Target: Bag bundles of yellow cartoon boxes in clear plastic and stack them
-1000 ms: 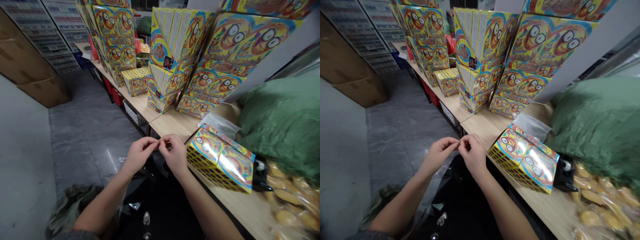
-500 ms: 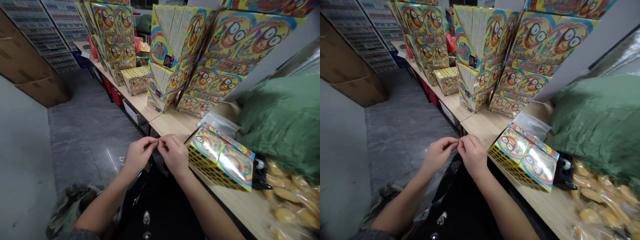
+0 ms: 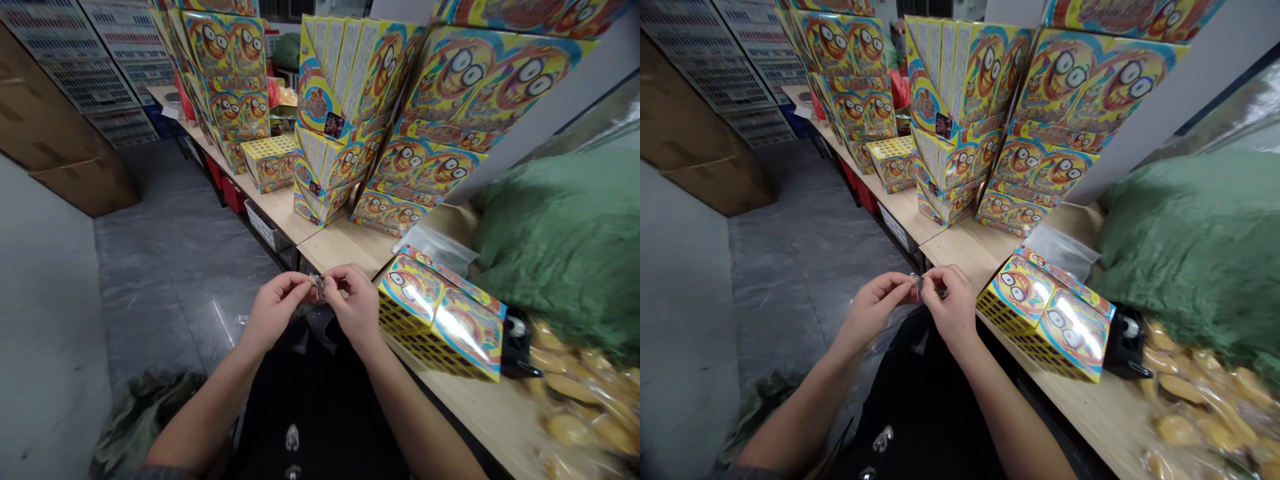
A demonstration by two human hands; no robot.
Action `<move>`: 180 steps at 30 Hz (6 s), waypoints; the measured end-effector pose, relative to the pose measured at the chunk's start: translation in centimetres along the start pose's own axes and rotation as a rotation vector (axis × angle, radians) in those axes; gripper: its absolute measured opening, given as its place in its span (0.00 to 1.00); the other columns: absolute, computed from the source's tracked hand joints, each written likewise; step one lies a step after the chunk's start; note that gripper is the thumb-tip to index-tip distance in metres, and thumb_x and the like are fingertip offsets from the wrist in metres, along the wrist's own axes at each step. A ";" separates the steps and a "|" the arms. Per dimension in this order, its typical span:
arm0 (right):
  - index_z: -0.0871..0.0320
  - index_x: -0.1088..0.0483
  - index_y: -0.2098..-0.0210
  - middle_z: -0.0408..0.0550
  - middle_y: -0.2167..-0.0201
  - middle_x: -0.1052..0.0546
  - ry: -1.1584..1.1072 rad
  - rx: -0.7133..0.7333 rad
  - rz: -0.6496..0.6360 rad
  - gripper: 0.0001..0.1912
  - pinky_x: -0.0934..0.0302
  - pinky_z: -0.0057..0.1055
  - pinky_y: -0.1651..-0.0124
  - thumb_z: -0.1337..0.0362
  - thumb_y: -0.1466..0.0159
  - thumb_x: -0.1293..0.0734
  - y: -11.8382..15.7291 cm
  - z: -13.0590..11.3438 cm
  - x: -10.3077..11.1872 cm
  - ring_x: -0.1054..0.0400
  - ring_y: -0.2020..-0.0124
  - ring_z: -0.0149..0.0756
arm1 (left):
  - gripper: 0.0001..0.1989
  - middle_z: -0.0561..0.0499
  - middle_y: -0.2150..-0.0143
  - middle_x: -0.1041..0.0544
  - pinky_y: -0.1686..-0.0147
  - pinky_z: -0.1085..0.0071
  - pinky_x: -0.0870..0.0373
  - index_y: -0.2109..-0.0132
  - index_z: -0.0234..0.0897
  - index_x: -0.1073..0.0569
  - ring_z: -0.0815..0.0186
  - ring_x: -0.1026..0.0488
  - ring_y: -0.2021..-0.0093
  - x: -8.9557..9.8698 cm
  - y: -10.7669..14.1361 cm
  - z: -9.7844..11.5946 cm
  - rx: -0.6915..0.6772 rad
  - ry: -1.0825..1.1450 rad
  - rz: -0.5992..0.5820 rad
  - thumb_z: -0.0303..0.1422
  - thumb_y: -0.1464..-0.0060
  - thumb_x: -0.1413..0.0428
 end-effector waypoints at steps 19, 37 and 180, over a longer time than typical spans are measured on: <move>0.58 0.29 0.63 0.46 0.72 0.21 -0.703 -0.618 -0.251 0.16 0.34 0.28 0.68 0.51 0.39 0.37 1.7 2.8 -2.1 0.27 0.72 0.33 | 0.31 0.43 0.41 0.35 0.43 0.57 0.38 0.45 0.40 0.35 0.53 0.39 0.40 4.0 0.2 5.6 -0.508 -0.681 0.419 0.38 0.56 0.36; 0.59 0.42 0.41 0.55 0.51 0.26 0.294 0.179 -0.098 0.26 0.40 0.44 0.44 0.65 0.38 0.37 -0.4 -0.8 -1.0 0.35 0.46 0.44 | 0.15 0.52 0.70 0.23 0.71 0.76 0.34 0.59 0.34 0.23 0.72 0.30 0.72 2.4 -3.5 0.3 0.037 -0.066 0.030 0.38 0.53 0.38; 0.57 0.30 0.71 0.42 0.73 0.27 -0.446 -0.664 0.396 0.12 0.40 0.26 0.69 0.56 0.47 0.27 8.1 10.0 22.3 0.35 0.73 0.28 | 0.16 0.56 0.75 0.26 0.72 0.75 0.29 0.62 0.35 0.32 0.71 0.26 0.75 -17.7 -8.6 0.0 0.111 -0.193 -0.555 0.42 0.52 0.40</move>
Point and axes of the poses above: each hand's wrist, its own y-axis away from the middle knuckle, its own x-axis out of the back of the hand, z = x × y, the point moved 6 cm from there along -y, towards the middle knuckle
